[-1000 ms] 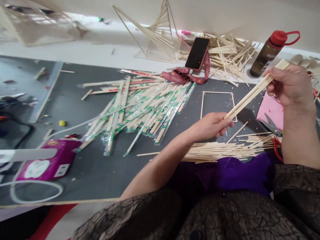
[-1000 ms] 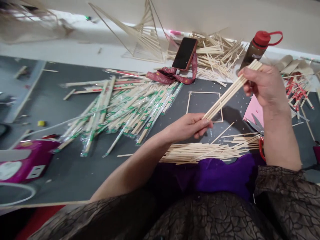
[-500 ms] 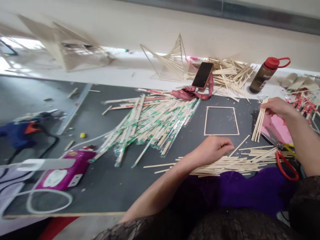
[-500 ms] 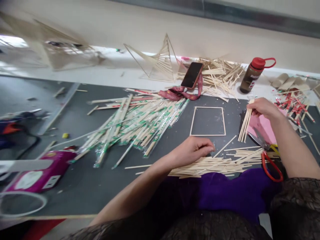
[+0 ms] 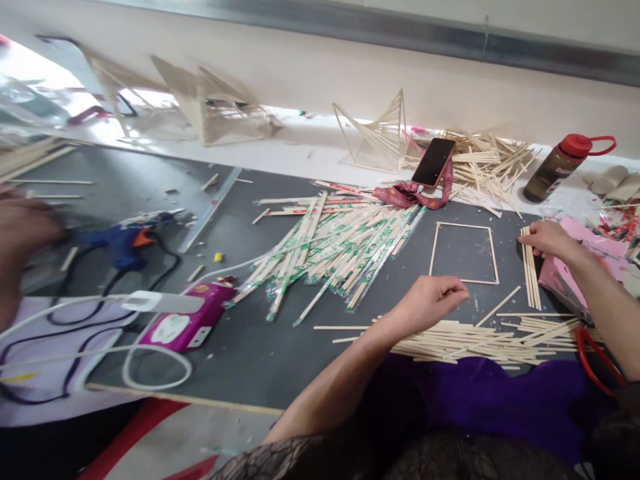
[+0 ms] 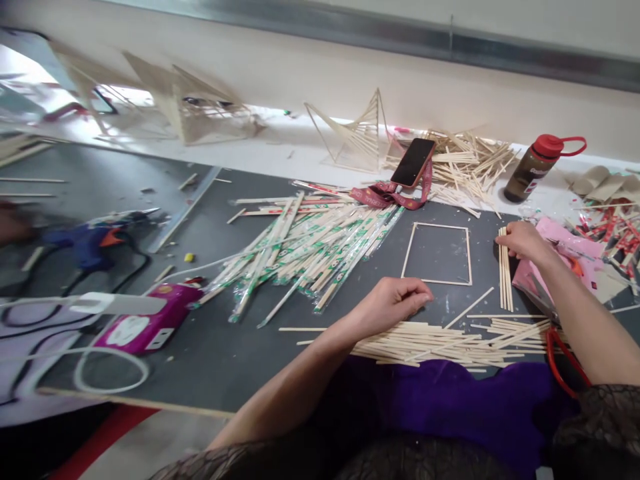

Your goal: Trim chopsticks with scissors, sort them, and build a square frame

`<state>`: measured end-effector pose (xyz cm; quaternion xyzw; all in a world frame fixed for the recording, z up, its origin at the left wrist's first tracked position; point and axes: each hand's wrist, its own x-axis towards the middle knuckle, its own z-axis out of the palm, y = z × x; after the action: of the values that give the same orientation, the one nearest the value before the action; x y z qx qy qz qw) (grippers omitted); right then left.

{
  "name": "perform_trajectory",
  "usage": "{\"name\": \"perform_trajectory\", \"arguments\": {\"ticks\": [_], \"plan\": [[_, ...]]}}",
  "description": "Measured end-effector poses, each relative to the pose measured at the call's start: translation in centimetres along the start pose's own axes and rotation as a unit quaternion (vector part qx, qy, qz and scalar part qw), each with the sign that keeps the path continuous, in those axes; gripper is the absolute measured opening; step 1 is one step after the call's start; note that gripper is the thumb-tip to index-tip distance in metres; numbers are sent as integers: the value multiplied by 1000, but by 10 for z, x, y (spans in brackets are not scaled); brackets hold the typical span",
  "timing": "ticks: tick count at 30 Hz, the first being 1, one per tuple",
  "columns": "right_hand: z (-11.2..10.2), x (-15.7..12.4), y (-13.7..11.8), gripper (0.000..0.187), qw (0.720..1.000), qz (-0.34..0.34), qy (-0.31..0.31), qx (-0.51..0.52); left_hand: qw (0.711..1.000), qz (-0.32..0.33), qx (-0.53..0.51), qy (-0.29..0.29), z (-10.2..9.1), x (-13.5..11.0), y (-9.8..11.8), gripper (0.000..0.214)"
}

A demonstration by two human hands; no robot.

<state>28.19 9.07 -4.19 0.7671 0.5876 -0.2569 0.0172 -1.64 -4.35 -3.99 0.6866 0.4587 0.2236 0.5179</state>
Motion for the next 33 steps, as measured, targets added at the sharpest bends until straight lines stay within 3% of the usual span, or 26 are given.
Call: {"name": "perform_trajectory", "arguments": {"ticks": [6,9,12,15,21,26,33], "plan": [[0,-3,-3,29,996,-18,19,-85,999,-18,-11,33,2,3,-8,26],[-4,-9,0,33,987,-34,65,-143,998,-26,-27,50,2,4,-11,28],[-6,-30,-3,40,969,-68,121,-205,996,-29,-45,68,2,5,-13,28],[-1,-60,-16,36,962,-129,131,-200,994,-32,-64,84,2,6,-13,26],[24,-108,-54,29,941,-297,66,-150,989,-27,-76,122,2,9,-18,26],[38,-125,-71,29,926,-337,28,-169,985,-12,-69,157,-4,11,-21,29],[61,-140,-70,24,890,-415,-56,-178,972,52,-72,219,-20,9,-16,36]]}}
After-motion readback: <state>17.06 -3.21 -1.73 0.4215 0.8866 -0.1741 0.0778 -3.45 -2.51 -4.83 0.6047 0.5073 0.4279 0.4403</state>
